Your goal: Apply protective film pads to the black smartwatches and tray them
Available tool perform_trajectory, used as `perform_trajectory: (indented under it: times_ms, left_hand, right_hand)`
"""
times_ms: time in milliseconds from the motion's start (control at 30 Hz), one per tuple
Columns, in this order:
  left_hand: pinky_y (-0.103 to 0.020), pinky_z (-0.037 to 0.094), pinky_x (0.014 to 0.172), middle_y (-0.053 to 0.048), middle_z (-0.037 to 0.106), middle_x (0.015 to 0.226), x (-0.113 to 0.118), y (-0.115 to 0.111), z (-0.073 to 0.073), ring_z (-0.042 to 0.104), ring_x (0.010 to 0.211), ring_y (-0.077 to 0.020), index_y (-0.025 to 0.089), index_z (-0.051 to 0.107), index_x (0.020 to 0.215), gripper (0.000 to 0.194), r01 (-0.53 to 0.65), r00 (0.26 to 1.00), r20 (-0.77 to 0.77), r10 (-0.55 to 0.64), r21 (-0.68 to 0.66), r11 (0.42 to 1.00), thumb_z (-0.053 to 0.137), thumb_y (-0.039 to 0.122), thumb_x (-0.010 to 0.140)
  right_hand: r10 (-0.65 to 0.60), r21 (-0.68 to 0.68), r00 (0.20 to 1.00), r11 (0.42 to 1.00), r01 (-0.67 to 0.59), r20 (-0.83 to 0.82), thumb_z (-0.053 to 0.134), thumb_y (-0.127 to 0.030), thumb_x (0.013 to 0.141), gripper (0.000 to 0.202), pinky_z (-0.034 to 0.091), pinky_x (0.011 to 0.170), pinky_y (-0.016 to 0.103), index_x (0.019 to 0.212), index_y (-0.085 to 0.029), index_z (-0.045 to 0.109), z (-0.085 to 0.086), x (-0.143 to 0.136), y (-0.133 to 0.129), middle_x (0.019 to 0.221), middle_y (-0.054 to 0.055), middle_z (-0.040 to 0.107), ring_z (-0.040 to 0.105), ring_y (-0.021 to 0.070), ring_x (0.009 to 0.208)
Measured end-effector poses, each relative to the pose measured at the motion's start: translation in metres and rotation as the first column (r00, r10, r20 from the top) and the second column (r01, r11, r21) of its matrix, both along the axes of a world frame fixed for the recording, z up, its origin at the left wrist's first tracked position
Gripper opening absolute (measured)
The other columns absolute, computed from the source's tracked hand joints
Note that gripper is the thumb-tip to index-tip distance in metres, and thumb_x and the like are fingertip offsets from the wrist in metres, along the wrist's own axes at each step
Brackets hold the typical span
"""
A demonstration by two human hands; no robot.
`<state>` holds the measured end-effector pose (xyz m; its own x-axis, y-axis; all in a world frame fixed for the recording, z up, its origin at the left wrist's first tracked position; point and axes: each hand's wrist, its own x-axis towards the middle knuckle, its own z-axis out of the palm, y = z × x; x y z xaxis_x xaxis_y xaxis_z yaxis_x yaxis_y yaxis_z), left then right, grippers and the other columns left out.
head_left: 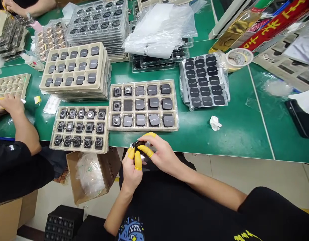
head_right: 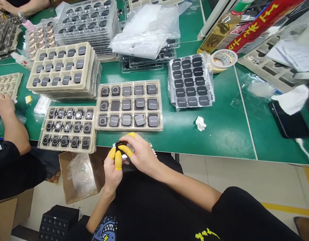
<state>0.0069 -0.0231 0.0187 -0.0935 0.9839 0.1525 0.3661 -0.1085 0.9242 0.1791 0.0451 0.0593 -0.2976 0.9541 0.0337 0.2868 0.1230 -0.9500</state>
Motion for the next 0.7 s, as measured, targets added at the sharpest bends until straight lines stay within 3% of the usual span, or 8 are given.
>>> perform_trajectory:
  times_ms: [100, 200, 300, 467, 567, 700]
  left_hand:
    - [-0.029, 0.073, 0.067, -0.011, 0.080, 0.114, -0.010, 0.002, 0.002, 0.082, 0.079, -0.0183, 0.021, 0.077, 0.136, 0.033, 0.070, 0.998, 0.007, -0.070, 0.027, 0.997, 0.068, 0.039, 0.111]
    - [-0.031, 0.075, 0.072, -0.013, 0.080, 0.128, -0.028, 0.011, 0.003, 0.083, 0.082, -0.0184, 0.025, 0.066, 0.157, 0.064, 0.190, 0.981, -0.060, -0.182, 0.147, 0.971, 0.084, 0.047, 0.100]
    - [-0.030, 0.074, 0.071, -0.017, 0.079, 0.135, -0.041, 0.018, 0.003, 0.084, 0.094, -0.0224, 0.025, 0.058, 0.165, 0.077, 0.316, 0.944, -0.153, -0.292, 0.173, 0.933, 0.084, 0.051, 0.098]
    - [-0.029, 0.074, 0.072, -0.013, 0.083, 0.119, -0.046, 0.019, -0.001, 0.085, 0.089, -0.0225, 0.022, 0.069, 0.153, 0.077, 0.342, 0.918, -0.251, -0.306, 0.116, 0.932, 0.089, 0.061, 0.090]
    - [-0.028, 0.073, 0.071, -0.009, 0.084, 0.109, -0.045, 0.019, -0.005, 0.085, 0.082, -0.0208, 0.022, 0.076, 0.141, 0.073, 0.329, 0.917, -0.287, -0.275, 0.159, 0.931, 0.090, 0.067, 0.086]
    - [-0.027, 0.073, 0.067, -0.008, 0.084, 0.102, -0.039, 0.023, -0.007, 0.082, 0.074, -0.0181, 0.021, 0.076, 0.141, 0.072, 0.307, 0.933, -0.272, -0.237, 0.254, 0.917, 0.090, 0.065, 0.086]
  right_hand:
    - [0.028, -0.061, 0.998, 0.998, -0.032, -0.062, 0.065, -0.026, 0.103, 0.014, 0.062, 0.087, 0.042, 0.115, -0.027, 0.074, 0.002, 0.005, 0.000, 0.108, 0.007, 0.081, 0.075, 0.0257, 0.097]
    - [0.062, -0.143, 0.987, 0.986, -0.083, -0.146, 0.069, -0.026, 0.099, 0.010, 0.061, 0.087, 0.039, 0.109, -0.027, 0.072, 0.007, 0.008, 0.003, 0.106, 0.004, 0.081, 0.074, 0.0233, 0.094]
    - [0.097, -0.194, 0.974, 0.971, -0.137, -0.204, 0.072, -0.027, 0.096, 0.008, 0.059, 0.084, 0.036, 0.104, -0.026, 0.070, 0.011, 0.009, 0.005, 0.102, 0.002, 0.079, 0.068, 0.0203, 0.088]
    - [0.130, -0.207, 0.974, 0.964, -0.168, -0.188, 0.072, -0.031, 0.099, 0.007, 0.056, 0.084, 0.035, 0.099, -0.026, 0.068, 0.012, 0.010, 0.003, 0.097, 0.002, 0.075, 0.064, 0.0201, 0.086]
    - [0.163, -0.214, 0.969, 0.956, -0.202, -0.186, 0.070, -0.034, 0.102, 0.012, 0.055, 0.082, 0.035, 0.095, -0.026, 0.064, 0.011, 0.013, 0.003, 0.095, 0.002, 0.073, 0.064, 0.0202, 0.086]
    - [0.232, -0.185, 0.967, 0.951, -0.248, -0.102, 0.068, -0.036, 0.106, 0.013, 0.056, 0.085, 0.037, 0.099, -0.027, 0.062, 0.012, 0.017, 0.006, 0.101, 0.004, 0.073, 0.066, 0.0221, 0.091]
